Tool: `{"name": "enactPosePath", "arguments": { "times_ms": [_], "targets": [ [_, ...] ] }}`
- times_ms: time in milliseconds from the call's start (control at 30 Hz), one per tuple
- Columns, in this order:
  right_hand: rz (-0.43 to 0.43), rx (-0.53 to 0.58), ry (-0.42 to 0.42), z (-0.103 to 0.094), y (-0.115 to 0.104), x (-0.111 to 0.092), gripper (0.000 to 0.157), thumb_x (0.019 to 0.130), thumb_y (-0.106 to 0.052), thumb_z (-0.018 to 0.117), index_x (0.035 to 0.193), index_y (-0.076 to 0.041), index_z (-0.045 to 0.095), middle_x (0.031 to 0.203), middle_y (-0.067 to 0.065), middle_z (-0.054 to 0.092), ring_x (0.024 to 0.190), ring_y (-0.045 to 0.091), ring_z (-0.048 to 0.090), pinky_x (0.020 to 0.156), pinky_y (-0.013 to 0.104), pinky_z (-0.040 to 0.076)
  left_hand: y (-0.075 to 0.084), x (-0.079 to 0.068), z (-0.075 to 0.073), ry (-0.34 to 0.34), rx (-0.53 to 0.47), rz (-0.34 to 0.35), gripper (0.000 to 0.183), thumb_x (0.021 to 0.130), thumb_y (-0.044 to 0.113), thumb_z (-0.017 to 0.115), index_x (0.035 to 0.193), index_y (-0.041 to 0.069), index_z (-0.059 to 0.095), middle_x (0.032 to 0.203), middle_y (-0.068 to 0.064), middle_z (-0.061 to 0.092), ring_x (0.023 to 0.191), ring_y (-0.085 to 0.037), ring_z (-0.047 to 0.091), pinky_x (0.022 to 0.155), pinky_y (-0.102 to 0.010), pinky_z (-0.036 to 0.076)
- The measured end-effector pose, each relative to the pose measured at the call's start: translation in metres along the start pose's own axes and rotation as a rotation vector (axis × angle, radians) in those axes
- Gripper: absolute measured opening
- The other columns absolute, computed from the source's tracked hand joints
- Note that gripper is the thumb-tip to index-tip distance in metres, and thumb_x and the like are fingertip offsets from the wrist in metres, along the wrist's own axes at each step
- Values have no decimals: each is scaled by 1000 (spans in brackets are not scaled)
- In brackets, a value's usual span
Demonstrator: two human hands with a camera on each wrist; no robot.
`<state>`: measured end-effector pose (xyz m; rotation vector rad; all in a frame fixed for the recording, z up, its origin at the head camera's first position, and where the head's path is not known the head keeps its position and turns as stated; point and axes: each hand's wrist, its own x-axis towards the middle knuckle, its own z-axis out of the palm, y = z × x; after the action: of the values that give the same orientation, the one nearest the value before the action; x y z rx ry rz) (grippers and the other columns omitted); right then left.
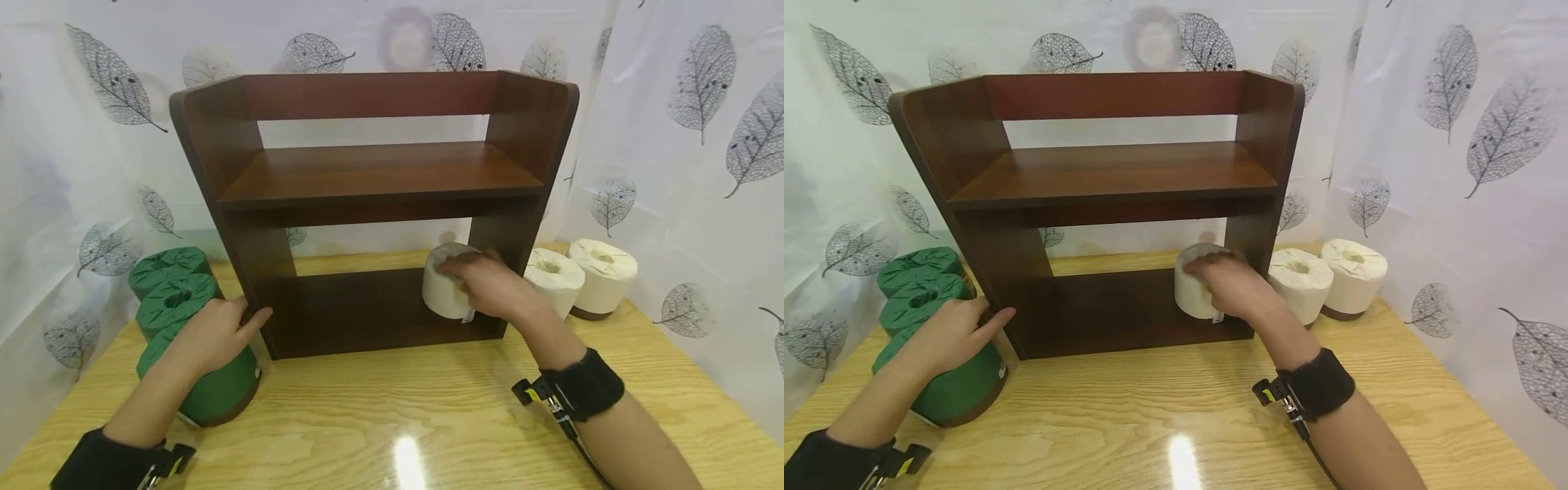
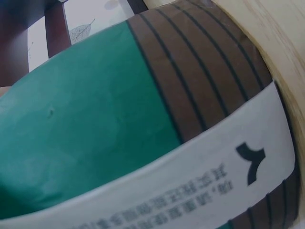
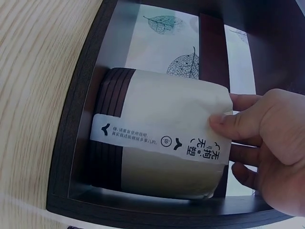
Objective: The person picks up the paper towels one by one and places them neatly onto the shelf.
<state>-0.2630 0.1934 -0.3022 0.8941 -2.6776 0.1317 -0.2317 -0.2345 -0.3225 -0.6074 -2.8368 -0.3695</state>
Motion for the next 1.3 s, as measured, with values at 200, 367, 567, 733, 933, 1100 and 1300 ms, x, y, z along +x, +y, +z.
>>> {"name": "enactPosePath", "arguments": {
  "times_ms": [200, 367, 567, 733, 933, 1100, 1300],
  "targets": [
    [12, -43, -20, 3, 1, 2, 48, 80, -3, 65, 125, -19, 56, 124, 10, 57, 120, 29, 44, 90, 66, 31, -1, -2, 0, 1, 3, 4, 49, 97, 47, 38, 61, 14, 43, 50, 1, 38, 43, -12, 39, 45, -31, 36],
    [32, -23, -30, 3, 3, 2, 49, 82, -5, 64, 128, -20, 54, 129, 10, 53, 124, 30, 39, 92, 69, 27, -1, -1, -1, 10, 7, 3, 52, 97, 48, 36, 60, 13, 42, 50, 0, 37, 42, -13, 38, 43, -31, 35],
    [13, 26, -25, 6, 5, 1, 48, 81, -4, 65, 126, -17, 55, 127, 7, 55, 122, 29, 42, 92, 65, 31, 1, -2, 0, -18, 1, -9, 50, 97, 48, 37, 62, 13, 43, 51, 0, 38, 44, -13, 39, 45, -31, 36],
    [-55, 10, 30, 0, 7, 0, 44, 79, -3, 66, 121, -13, 59, 118, 6, 61, 112, 26, 51, 85, 53, 43, 2, -3, 0, -9, 6, -8, 50, 97, 48, 36, 62, 13, 43, 51, 0, 38, 44, -13, 39, 46, -31, 37],
    [-84, 71, 87, -18, 5, -2, 29, 83, -8, 61, 112, -9, 63, 106, 5, 64, 93, 20, 59, 75, 41, 50, 1, -3, 0, -3, 4, -8, 51, 97, 49, 36, 62, 13, 43, 51, 0, 38, 43, -13, 39, 45, -31, 36],
    [-93, 86, 206, -41, 3, -12, 24, 83, -9, 63, 107, -11, 63, 99, 6, 64, 90, 20, 59, 74, 41, 50, 0, -4, -1, -6, 2, -10, 51, 97, 48, 37, 61, 13, 42, 51, -1, 37, 42, -13, 37, 43, -31, 35],
    [-156, 71, 467, -66, 5, -26, 18, 78, -4, 65, 94, -12, 63, 85, 0, 62, 76, 10, 56, 62, 34, 49, 0, -2, -1, -2, 2, -2, 52, 97, 50, 35, 61, 13, 43, 51, 0, 38, 43, -13, 38, 43, -31, 35]
  ]
}}
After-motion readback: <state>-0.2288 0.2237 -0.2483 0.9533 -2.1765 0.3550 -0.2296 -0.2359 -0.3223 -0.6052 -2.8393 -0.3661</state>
